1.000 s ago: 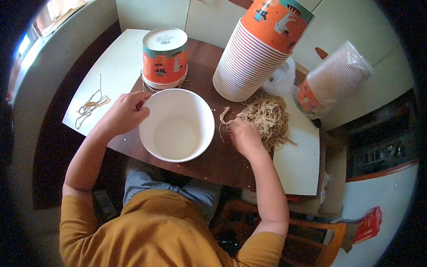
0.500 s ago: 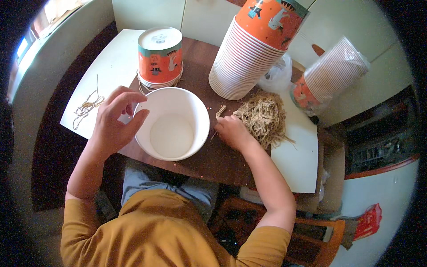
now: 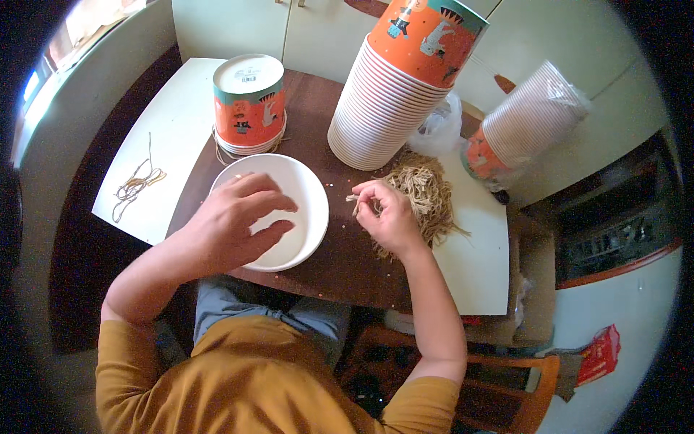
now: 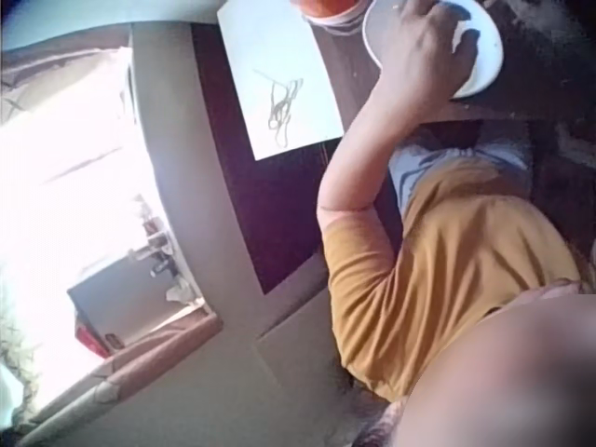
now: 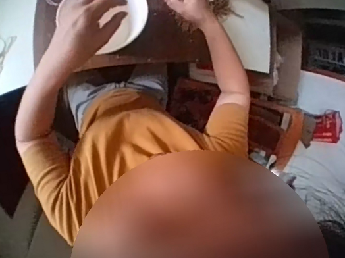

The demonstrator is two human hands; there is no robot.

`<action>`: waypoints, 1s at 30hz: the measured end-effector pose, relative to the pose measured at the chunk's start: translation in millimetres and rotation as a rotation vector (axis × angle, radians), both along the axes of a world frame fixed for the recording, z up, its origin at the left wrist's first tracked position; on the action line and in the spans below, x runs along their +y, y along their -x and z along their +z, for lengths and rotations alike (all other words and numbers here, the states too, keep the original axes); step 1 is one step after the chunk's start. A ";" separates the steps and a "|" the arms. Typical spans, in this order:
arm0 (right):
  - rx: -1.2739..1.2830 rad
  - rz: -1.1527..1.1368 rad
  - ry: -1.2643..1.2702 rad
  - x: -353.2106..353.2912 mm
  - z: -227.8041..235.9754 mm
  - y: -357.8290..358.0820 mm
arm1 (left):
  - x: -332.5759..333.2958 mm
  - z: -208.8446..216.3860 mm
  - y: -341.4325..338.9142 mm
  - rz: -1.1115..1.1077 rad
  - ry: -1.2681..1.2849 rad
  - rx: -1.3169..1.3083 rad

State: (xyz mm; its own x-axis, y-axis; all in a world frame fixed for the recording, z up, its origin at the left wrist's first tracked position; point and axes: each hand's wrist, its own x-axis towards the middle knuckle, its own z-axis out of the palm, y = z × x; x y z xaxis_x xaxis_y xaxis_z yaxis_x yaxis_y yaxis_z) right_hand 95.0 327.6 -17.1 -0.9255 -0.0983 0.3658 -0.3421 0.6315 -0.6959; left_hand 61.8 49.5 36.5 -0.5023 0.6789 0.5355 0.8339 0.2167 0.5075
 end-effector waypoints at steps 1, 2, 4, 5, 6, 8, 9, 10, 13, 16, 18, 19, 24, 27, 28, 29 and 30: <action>-0.097 0.007 0.126 4.2 0.7 2.4 | 8.3 0.2 3.6 -0.003 -0.002 0.001; -0.134 0.000 0.182 8.1 1.3 6.0 | 18.7 1.4 7.9 -0.019 0.013 0.021; -0.162 0.013 0.249 16.1 1.2 15.4 | 41.8 1.6 21.6 -0.070 0.014 0.116; -0.158 0.012 0.250 17.7 2.8 16.5 | 54.0 1.3 27.3 -0.095 0.048 0.147; -0.212 -0.044 0.225 16.2 5.9 18.7 | 67.2 -2.3 35.1 -0.119 0.084 0.174; -0.182 -0.067 0.156 6.6 7.3 22.7 | 78.1 -16.5 48.1 -0.125 0.113 0.225; -0.181 -0.071 0.160 6.2 7.7 22.5 | 84.5 -18.7 51.6 -0.125 0.135 0.309; -0.180 -0.060 0.120 5.6 8.7 22.2 | 89.7 -21.2 55.3 -0.125 0.158 0.393; -0.153 -0.053 0.117 14.8 -0.9 23.3 | 96.4 -22.4 64.3 -0.211 0.168 0.422; -0.143 -0.033 0.228 20.0 -6.4 22.8 | 98.3 -18.3 65.5 -0.288 0.181 0.434; -0.155 -0.015 0.304 20.8 -7.4 22.3 | 100.8 -17.9 65.5 -0.296 0.182 0.435; -0.136 0.019 0.328 20.4 -7.8 22.2 | 103.5 -19.4 65.6 -0.267 0.145 0.342; -0.153 -0.022 0.295 12.5 -1.0 20.4 | 101.2 -16.5 61.5 -0.211 0.173 0.291; -0.199 -0.031 0.276 10.4 1.0 21.2 | 102.1 -22.2 61.9 -0.218 0.172 0.383; -0.171 -0.033 0.235 11.3 -0.6 22.1 | 104.3 -23.4 63.0 -0.270 0.176 0.426; -0.142 -0.036 0.193 12.5 -2.6 23.1 | 106.2 -24.8 63.9 -0.323 0.179 0.468; -0.142 -0.038 0.192 16.9 -6.7 23.2 | 108.0 -22.3 61.0 -0.318 0.176 0.460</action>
